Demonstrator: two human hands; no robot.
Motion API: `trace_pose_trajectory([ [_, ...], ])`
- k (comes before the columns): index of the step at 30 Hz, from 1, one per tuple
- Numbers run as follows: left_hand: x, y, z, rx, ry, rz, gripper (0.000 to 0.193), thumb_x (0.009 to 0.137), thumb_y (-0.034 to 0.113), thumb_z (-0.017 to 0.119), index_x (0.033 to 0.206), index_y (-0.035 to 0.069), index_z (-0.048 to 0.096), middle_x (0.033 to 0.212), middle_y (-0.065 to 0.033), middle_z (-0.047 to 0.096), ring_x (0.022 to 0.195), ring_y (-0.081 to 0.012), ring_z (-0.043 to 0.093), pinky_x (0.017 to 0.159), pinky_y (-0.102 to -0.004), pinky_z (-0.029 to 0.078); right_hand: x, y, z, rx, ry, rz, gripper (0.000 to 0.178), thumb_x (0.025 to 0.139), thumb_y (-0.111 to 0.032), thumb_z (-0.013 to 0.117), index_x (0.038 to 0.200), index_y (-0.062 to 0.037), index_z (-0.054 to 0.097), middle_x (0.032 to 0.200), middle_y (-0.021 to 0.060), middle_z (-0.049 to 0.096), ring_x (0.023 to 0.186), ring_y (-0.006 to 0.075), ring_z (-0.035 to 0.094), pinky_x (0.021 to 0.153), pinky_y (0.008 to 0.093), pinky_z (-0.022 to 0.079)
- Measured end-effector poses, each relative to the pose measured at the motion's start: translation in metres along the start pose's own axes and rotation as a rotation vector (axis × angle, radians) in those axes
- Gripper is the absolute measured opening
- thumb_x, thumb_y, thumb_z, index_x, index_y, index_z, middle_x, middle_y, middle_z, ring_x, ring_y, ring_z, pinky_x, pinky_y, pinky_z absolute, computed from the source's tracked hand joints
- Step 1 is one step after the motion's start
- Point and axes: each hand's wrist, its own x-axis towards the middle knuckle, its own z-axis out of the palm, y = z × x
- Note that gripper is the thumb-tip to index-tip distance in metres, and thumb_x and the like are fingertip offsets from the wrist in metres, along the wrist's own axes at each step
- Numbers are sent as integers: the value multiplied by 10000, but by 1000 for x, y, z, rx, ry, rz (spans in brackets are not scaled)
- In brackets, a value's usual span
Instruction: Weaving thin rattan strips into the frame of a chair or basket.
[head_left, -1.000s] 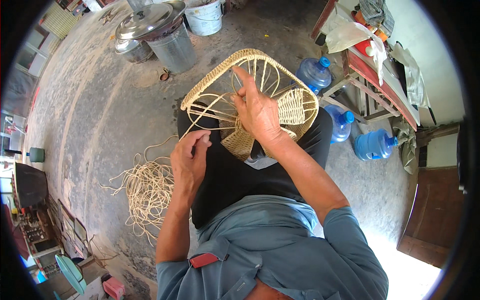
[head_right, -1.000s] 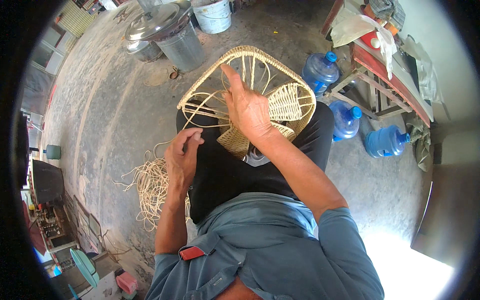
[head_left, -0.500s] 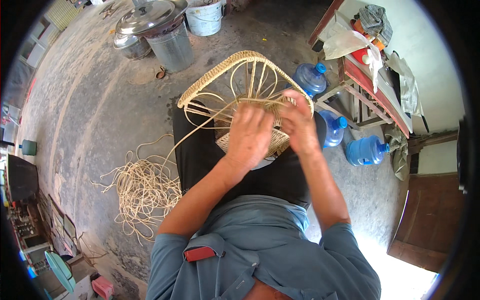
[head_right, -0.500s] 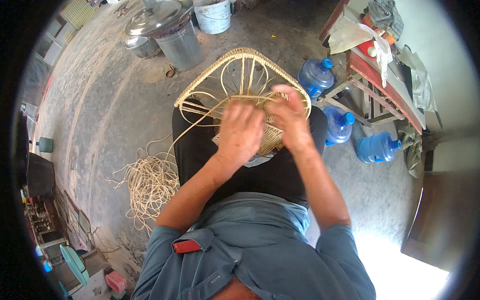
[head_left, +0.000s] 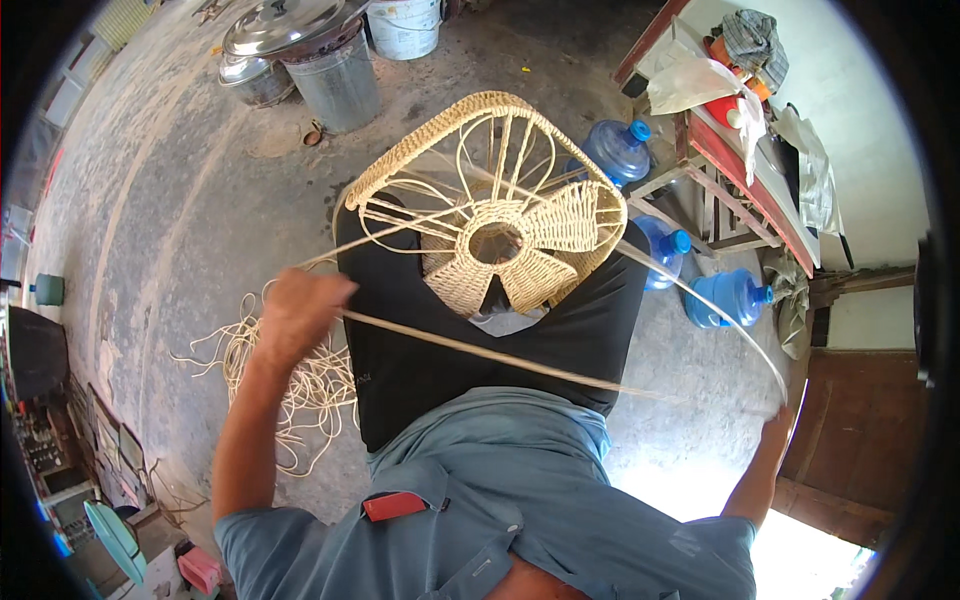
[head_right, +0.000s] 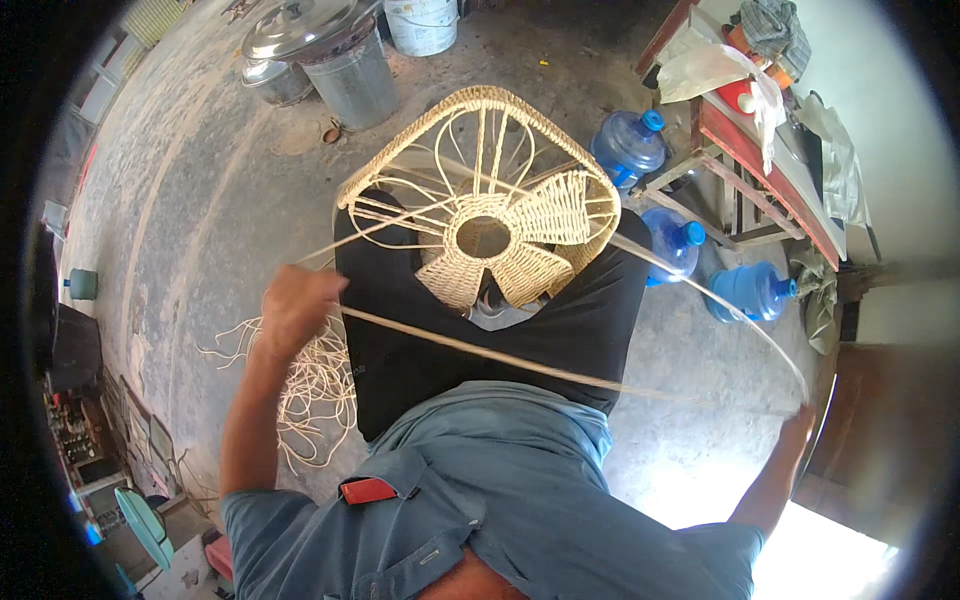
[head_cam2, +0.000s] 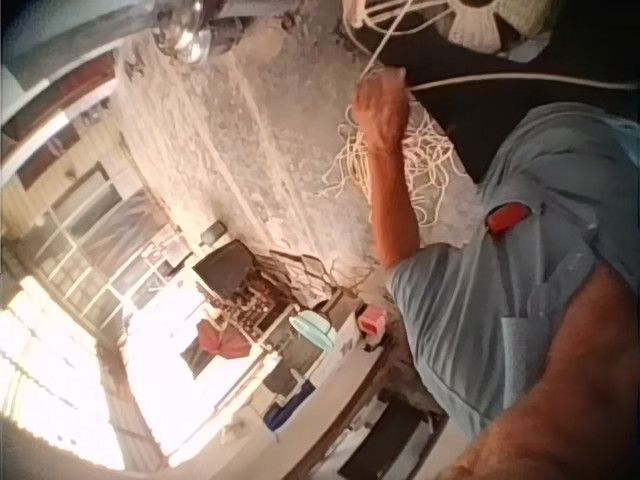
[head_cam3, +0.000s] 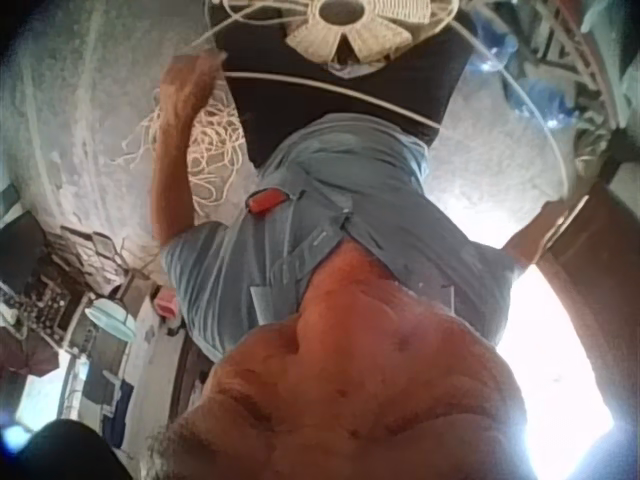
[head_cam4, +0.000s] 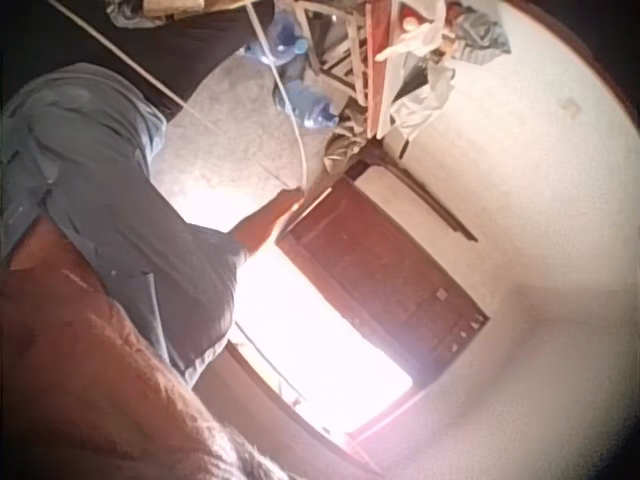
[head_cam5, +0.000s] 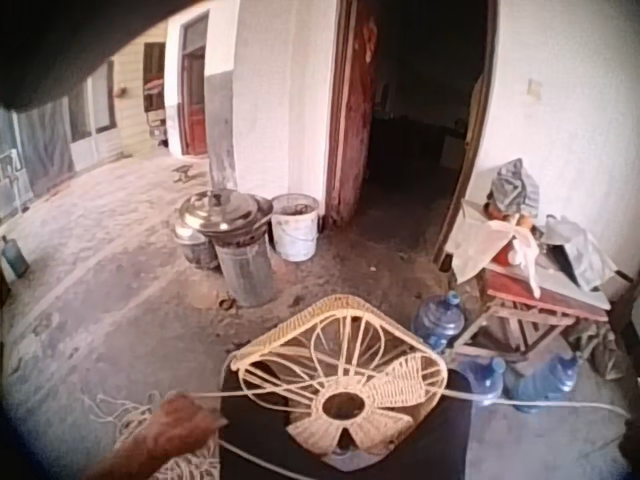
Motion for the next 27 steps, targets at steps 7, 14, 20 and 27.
trace_pose_trajectory([
  [7,-97,-55,-12,116,-8,-173,153,927,101,738,928,94,586,720,-57,534,705,-279,545,740,-418,442,-99,63,-30,-663,-285,13,258,986,-169,593,1152,-69,763,1115,162,752,1101,364,701,930,497,515],
  [14,-90,-64,-26,149,42,-183,148,955,81,724,932,80,578,752,-81,573,737,-301,558,772,-427,447,-167,33,-1,-1188,-769,-102,260,1040,-292,597,1116,-195,826,1133,42,813,970,230,776,946,548,481],
  [20,-159,-78,-22,219,-4,-410,106,941,32,705,970,71,611,774,-98,601,762,-318,578,788,-433,467,-127,45,-22,183,-541,574,301,1013,-315,642,1227,-142,765,1246,31,767,1212,249,692,941,550,566],
  [27,-147,-109,-67,369,-25,-409,74,976,46,681,988,65,611,861,-138,675,842,-358,647,823,-469,494,-79,-518,-111,837,-150,-235,196,1040,-72,706,1226,-68,768,1154,56,790,1048,166,740,929,314,554],
])
